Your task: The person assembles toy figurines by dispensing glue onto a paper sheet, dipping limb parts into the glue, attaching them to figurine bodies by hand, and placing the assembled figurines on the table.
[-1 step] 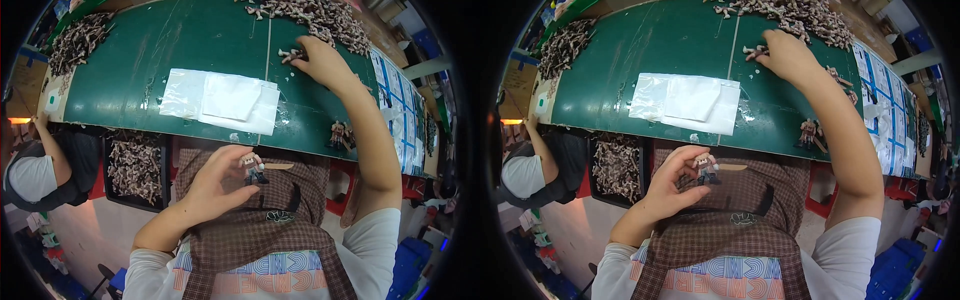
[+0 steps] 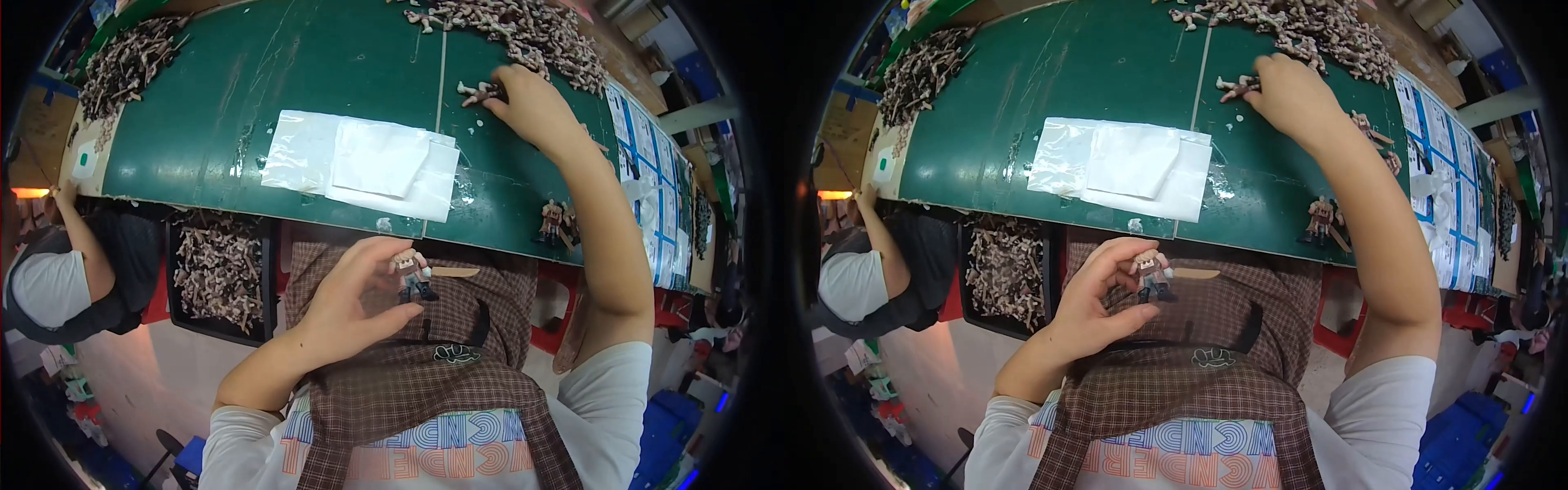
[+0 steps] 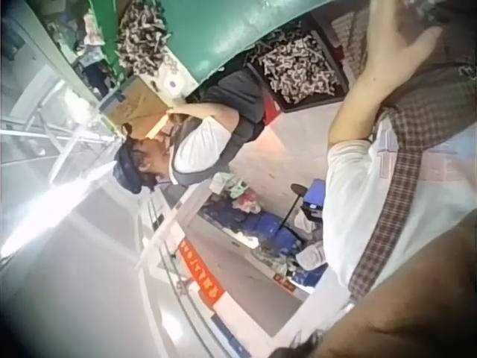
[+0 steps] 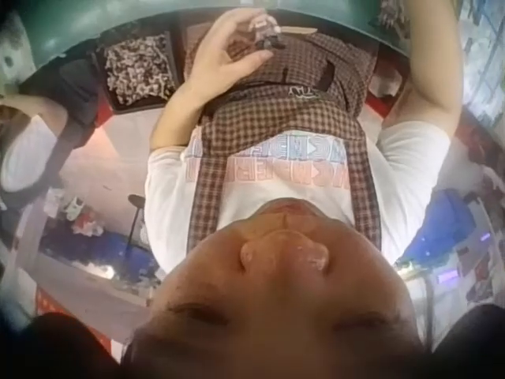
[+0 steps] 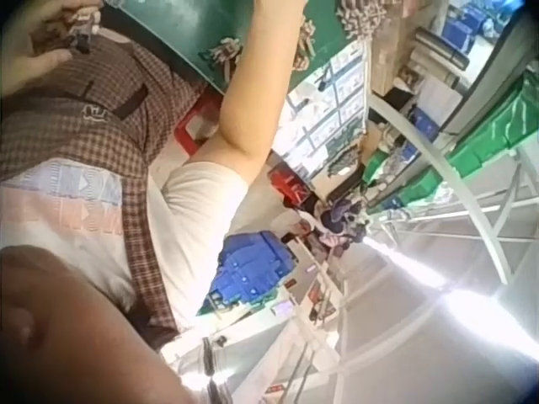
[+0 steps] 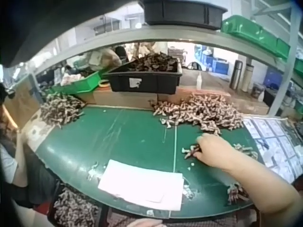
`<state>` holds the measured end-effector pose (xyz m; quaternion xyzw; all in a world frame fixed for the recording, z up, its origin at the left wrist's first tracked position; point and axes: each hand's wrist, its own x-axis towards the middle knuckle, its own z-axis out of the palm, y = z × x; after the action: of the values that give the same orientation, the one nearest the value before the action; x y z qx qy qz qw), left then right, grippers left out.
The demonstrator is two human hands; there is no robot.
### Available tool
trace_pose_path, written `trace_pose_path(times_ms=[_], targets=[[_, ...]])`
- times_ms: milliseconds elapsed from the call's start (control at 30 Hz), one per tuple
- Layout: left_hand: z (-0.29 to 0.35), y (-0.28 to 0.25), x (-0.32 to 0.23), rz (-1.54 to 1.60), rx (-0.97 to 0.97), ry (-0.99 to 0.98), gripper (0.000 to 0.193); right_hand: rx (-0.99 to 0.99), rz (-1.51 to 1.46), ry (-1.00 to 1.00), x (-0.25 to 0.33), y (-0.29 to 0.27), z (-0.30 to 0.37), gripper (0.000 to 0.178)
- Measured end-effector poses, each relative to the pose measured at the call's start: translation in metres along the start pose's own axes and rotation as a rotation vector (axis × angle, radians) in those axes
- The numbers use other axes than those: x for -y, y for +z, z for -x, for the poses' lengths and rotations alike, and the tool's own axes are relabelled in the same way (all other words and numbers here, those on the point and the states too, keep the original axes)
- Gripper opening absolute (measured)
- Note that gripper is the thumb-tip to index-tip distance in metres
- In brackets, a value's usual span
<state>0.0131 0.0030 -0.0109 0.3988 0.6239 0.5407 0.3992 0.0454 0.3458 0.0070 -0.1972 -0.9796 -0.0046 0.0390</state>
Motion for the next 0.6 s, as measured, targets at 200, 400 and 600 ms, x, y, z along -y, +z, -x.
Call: trace_pose_path(times_ms=[200,400,600], targets=[[0.003,-0.006,0.002,0.006,0.001,0.005,0.065,-0.203,0.084,-0.142,0.006,0.008,0.008,0.024],[0.001,-0.005,0.003,0.012,-0.012,0.033,0.066,-0.237,0.181,-0.329,0.001,0.017,-0.002,0.021],[0.002,-0.006,-0.003,0.022,-0.03,0.049,0.066,-0.305,0.149,-0.201,0.014,0.02,0.008,0.022]])
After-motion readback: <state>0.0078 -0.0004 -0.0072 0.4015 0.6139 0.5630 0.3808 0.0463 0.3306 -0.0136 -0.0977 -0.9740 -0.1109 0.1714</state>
